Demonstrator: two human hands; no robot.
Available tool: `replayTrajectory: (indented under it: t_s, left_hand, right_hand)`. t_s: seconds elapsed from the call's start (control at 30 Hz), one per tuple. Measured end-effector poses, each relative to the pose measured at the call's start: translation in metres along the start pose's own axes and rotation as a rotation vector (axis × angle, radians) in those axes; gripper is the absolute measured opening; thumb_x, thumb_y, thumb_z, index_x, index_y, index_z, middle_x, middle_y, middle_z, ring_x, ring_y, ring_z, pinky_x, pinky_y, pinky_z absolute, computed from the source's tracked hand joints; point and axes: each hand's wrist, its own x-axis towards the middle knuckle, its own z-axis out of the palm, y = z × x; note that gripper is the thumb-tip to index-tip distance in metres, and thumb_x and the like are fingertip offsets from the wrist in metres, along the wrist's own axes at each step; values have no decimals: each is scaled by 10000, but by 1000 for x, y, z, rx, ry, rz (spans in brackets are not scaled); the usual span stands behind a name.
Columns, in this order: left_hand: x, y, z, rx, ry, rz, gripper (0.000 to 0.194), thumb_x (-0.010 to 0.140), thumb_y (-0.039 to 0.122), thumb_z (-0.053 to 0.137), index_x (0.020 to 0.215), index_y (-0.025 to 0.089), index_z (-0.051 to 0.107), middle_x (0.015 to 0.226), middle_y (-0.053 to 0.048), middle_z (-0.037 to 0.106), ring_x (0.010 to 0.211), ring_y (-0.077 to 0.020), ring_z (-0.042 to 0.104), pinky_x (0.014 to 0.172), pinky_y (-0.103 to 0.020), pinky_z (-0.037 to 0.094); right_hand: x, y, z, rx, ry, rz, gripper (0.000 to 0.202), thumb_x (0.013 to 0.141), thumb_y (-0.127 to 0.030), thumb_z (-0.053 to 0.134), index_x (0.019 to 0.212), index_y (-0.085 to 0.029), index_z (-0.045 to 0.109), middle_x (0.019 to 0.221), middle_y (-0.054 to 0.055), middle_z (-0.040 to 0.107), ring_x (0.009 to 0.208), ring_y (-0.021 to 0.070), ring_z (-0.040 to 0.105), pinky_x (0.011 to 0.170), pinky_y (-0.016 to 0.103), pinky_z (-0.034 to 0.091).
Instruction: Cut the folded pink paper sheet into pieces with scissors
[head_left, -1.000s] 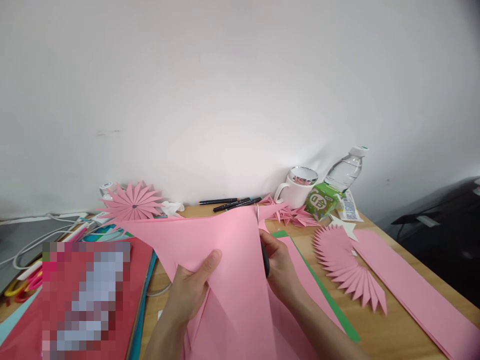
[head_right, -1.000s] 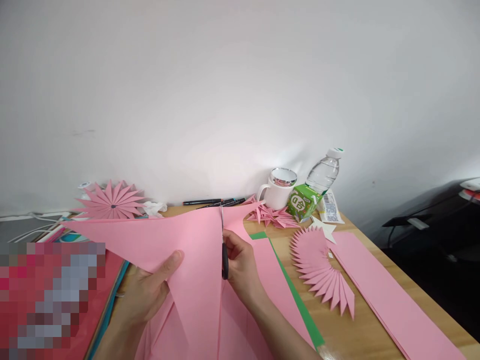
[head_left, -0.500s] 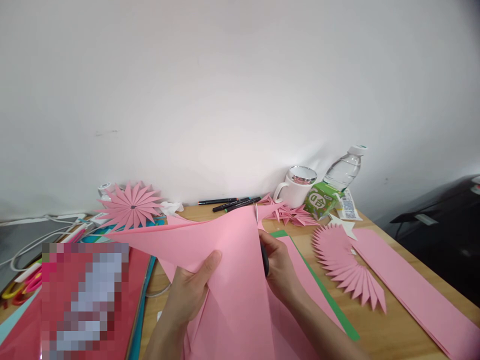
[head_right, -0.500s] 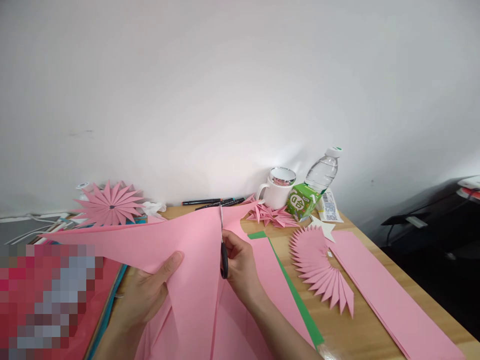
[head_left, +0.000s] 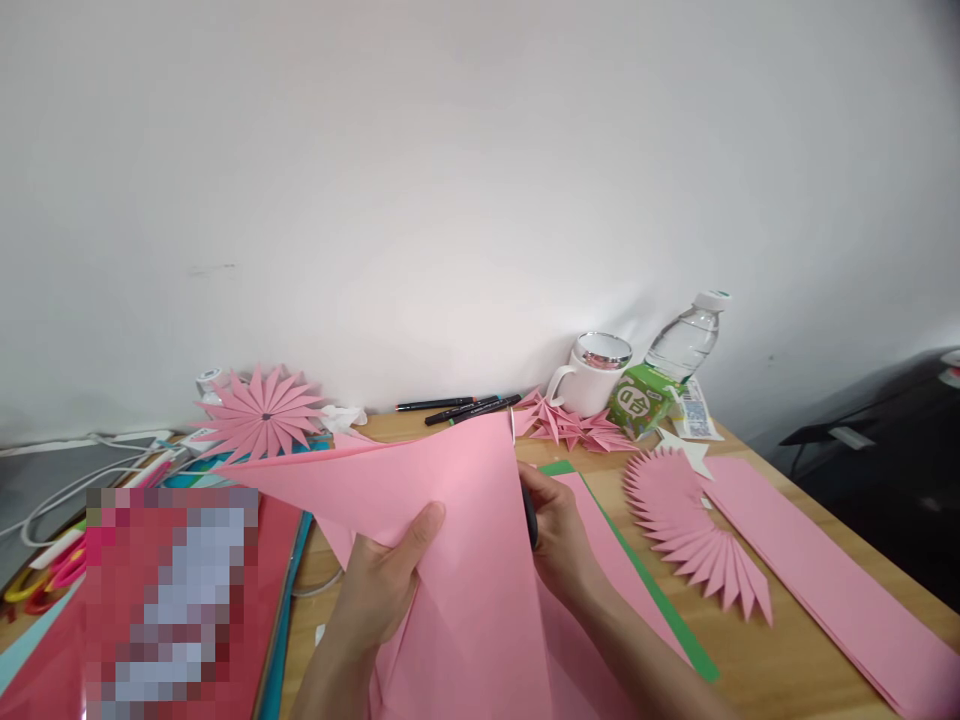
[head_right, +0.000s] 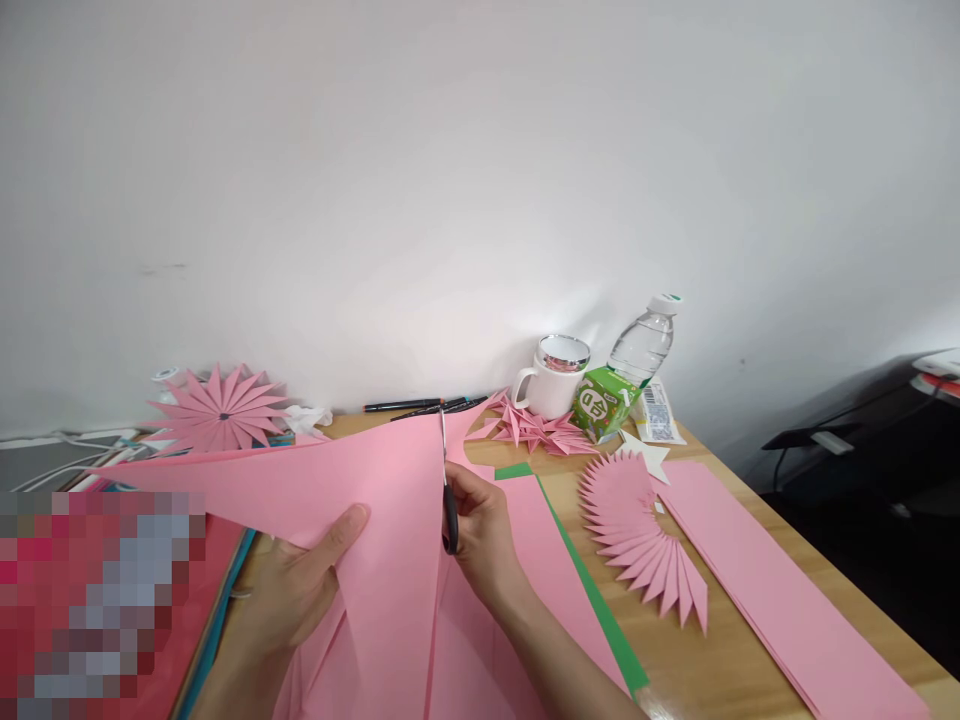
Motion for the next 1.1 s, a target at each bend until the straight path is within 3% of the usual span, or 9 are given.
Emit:
replayTrajectory:
  t_s: [0.27, 0.43, 0.57, 0.73, 0.83, 0.9, 0.97, 1.03, 1.1]
  left_hand:
    - [0, 4, 0, -25, 13, -55, 441, 702, 287, 653, 1115, 145, 587, 1024, -94, 671, 1015, -245, 588, 864, -348, 471]
    - [2, -2, -2, -40, 35, -43, 452, 718, 287, 643, 1143, 154, 566, 1040, -90, 665, 1100, -232, 538, 963, -360, 402]
    - [8, -4, -1, -116, 174, -37, 532, 677, 277, 684, 1176, 170, 531, 1059, -82, 657, 1103, -232, 539, 943, -362, 426]
    - [19, -4, 1, -292, 420, 1, 404, 649, 187, 708, 1039, 141, 613, 947, -77, 694, 1016, -205, 597, 925, -337, 441]
    - [24, -6, -1, -347, 533, 14, 350, 639, 124, 706, 981, 145, 633, 963, -82, 692, 963, -187, 622, 892, -320, 468]
    - [27, -8, -2, -366, 573, 22, 322, 650, 107, 694, 963, 148, 636, 989, -89, 686, 950, -176, 628, 888, -309, 470]
    - [30, -12, -5, -358, 640, 11, 285, 660, 112, 685, 939, 145, 638, 1026, -100, 673, 966, -177, 621, 883, -302, 473]
    - [34, -17, -9, -305, 740, -38, 252, 658, 143, 690, 904, 135, 640, 1067, -116, 655, 988, -194, 612, 866, -311, 484]
    - [39, -23, -13, -279, 787, -78, 241, 659, 171, 688, 887, 110, 637, 1081, -144, 643, 982, -219, 614, 847, -341, 495]
  right_hand:
    - [1, 1, 0, -39, 37, -8, 195, 594, -94, 600, 741, -180, 693, 594, -39, 556, 585, 109, 450, 520, 199, 372]
    - [2, 8, -2, -4, 70, 6, 128, 639, -108, 561, 720, -164, 643, 523, -63, 410, 508, 75, 352, 471, 187, 322]
    - [3, 11, -3, 9, 95, 46, 68, 724, -200, 584, 785, -170, 583, 505, -82, 364, 447, 55, 322, 418, 169, 268]
    - [4, 14, -4, 86, -13, 61, 251, 773, -395, 568, 916, -194, 517, 622, -32, 549, 499, 97, 509, 495, 224, 424]
    - [4, 21, -4, -78, -76, -26, 284, 725, -380, 620, 922, -200, 522, 643, -25, 571, 533, 112, 542, 508, 232, 450]
    - [3, 28, -5, -355, 2, -171, 241, 722, -345, 622, 892, -196, 537, 593, -37, 557, 501, 106, 526, 480, 217, 441]
    - [3, 34, -7, -582, 191, -315, 207, 751, -329, 581, 896, -194, 520, 586, -37, 548, 508, 112, 524, 533, 242, 466]
    - [5, 38, -10, -682, 348, -363, 211, 795, -317, 518, 954, -186, 469, 645, -14, 550, 590, 135, 537, 644, 293, 476]
    - [8, 39, -14, -776, 410, -358, 218, 823, -295, 467, 1004, -178, 431, 716, 16, 560, 684, 159, 546, 707, 324, 459]
